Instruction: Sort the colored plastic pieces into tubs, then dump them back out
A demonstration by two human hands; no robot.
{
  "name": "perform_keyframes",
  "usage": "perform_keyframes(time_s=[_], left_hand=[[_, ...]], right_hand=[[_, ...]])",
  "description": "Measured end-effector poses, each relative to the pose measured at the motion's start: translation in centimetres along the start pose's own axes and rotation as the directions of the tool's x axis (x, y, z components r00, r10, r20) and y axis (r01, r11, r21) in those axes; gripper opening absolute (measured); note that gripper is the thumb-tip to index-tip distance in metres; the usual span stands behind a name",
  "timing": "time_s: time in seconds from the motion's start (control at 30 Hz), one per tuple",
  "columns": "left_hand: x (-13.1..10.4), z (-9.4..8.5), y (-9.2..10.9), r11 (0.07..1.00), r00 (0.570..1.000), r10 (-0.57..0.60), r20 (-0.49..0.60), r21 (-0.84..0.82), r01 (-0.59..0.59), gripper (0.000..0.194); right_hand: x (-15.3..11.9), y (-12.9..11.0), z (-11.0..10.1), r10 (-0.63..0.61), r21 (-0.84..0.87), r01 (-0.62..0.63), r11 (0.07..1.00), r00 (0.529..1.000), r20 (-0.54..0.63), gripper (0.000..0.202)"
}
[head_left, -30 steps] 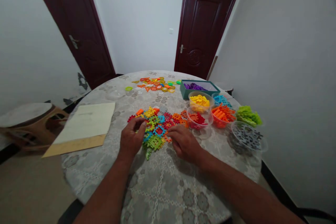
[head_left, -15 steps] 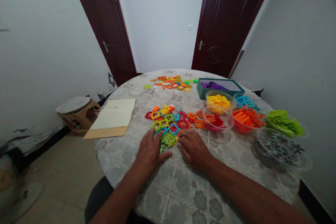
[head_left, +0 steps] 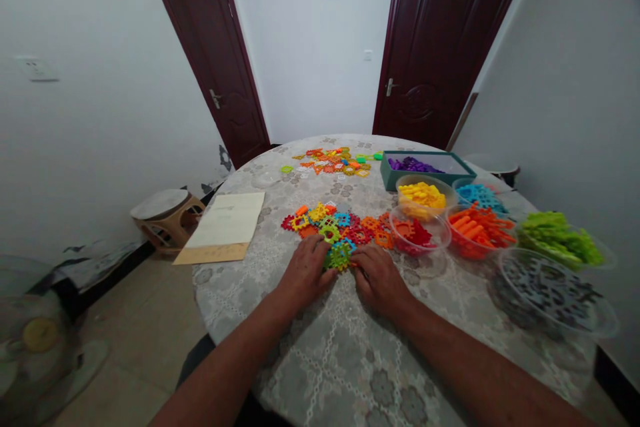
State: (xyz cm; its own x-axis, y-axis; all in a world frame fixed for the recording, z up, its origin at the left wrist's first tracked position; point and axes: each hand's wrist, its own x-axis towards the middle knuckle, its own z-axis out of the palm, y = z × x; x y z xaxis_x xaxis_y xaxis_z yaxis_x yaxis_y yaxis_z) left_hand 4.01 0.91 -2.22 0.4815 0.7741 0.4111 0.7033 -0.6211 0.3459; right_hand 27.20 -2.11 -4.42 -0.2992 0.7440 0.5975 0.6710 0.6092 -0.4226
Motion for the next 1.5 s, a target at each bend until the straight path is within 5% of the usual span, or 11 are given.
perform_keyframes(time_s=[0.27,0.47,0.67,1.03,1.5], left_hand=[[2.1,0.4,0.6,0.995,0.995,0.098,-0.013,-0.016,-0.098,0.023],[2.6,0.6,2.0,0.987,0.993,0.12,0.009,0.106,-0.12,0.029],[2.9,0.6,2.4,0.983,0.987,0.158,0.017,0.089,-0.159,0.037],[2.3,2.4,-0.1,0.997,0.988,-0.013,-0.155,0.078,0.025,0.04],[1.6,0.3,0.4,0.997,0.99,-0.034,-0.137,0.065,0.043,0.014]], right_hand=[[0.2,0.5,-0.1,0.055,-0.001,-0.055,0.998,0.998,-0.021,0.023],[0.4,0.2,-0.2,0.177,0.034,-0.176,0.984,0.984,-0.037,0.016],[0.1,0.6,0.3,0.236,0.084,-0.226,0.97,0.963,-0.132,0.049],[0.8,1.1,-0.9,0.344,0.114,-0.335,0.935,0.936,-0.073,0.033],[1.0,0.5,-1.8,0.511,0.199,-0.499,0.843,0.86,-0.01,0.039]])
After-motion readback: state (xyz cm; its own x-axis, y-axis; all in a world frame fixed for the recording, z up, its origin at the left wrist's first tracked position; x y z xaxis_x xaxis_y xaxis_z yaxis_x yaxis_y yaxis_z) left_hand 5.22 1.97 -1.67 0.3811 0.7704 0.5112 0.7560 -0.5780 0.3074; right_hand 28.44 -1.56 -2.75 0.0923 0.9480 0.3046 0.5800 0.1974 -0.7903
